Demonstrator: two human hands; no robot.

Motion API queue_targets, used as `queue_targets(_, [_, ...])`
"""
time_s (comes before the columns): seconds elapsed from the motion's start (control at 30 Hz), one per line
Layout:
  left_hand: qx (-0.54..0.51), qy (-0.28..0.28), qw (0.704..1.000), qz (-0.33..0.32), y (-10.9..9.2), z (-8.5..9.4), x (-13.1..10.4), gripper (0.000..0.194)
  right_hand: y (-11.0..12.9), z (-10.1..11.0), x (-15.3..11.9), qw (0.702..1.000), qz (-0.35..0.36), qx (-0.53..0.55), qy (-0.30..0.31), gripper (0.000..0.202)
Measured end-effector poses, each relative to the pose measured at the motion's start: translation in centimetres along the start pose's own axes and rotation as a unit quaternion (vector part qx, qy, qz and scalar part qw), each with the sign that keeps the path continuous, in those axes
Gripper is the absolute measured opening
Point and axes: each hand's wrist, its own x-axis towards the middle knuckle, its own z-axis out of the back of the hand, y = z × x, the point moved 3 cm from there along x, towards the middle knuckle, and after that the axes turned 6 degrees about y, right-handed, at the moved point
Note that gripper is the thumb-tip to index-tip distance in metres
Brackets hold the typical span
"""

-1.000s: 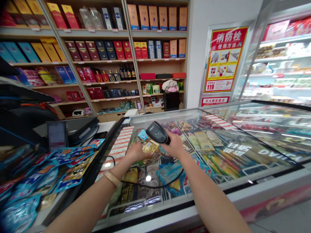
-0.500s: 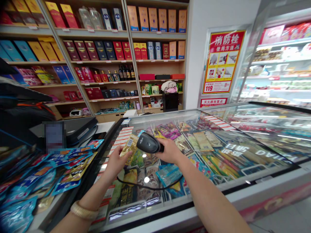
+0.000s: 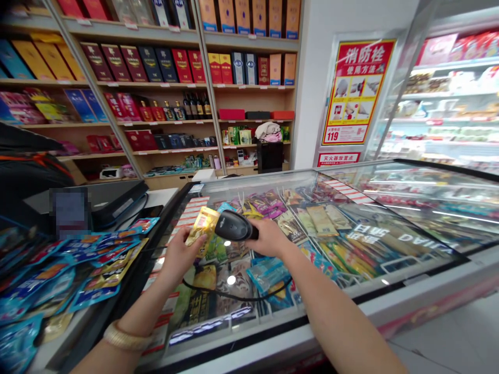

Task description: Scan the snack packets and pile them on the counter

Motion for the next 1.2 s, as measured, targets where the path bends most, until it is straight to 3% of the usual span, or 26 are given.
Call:
queue_targets(0.2, [-0.004,-0.004,1.0,0.001,-0.1,0.1,-0.1,0.026,-0.2,-0.2,0.0,1.0,-0.004,0.006,0.007,0.036])
queue_targets(0.3, [-0.01,-0.007,1.0,-0.002,-0.4,0.2,-0.3,0.025,-0.3,-0.1,-0.1,1.0,0.001,0.003,-0.012,0.034])
queue_targets(0.4, [0.005,-0.029,1.0,-0.006,-1.0,1.4,-0.1,0.024,-0.8,0.2,-0.2,0.999,-0.005,-0.008,-0.05,0.032])
queue_targets(0.5, [0.079,-0.062,0.995,-0.021,-1.9,4.5,0.7,0.021,-1.4,0.5,-0.3,0.995,-0.015,-0.012,-0.096,0.032])
queue_targets(0.57, [0.185,-0.073,0.979,-0.04,-2.5,7.5,1.5,0.017,-1.8,0.8,-0.3,0.992,-0.02,-0.016,-0.125,0.032])
queue_targets(0.7, [0.445,-0.06,0.892,-0.051,-2.5,13.5,3.0,0.018,-2.0,1.2,-0.3,0.986,-0.022,-0.026,-0.163,0.028])
queue_targets(0.83, [0.589,0.01,0.808,0.007,-0.6,17.0,3.8,0.027,-1.9,1.3,-0.3,0.986,-0.023,-0.02,-0.165,0.026])
queue_targets(0.9, [0.618,0.043,0.784,0.031,0.5,17.7,3.9,0.03,-1.8,1.3,-0.3,0.986,-0.019,-0.014,-0.163,0.026])
queue_targets(1.0, [0.621,0.071,0.778,0.061,1.4,18.2,3.8,0.031,-1.9,1.2,-0.4,0.986,-0.014,-0.007,-0.165,0.026])
queue_targets(1.1, [0.608,0.069,0.788,0.068,1.5,18.2,3.6,0.036,-2.0,1.2,-0.4,0.984,-0.017,-0.01,-0.179,0.028])
queue_targets(1.2, [0.571,0.031,0.82,0.027,0.7,17.2,3.9,0.038,-2.0,1.4,-0.4,0.982,-0.021,-0.013,-0.188,0.025])
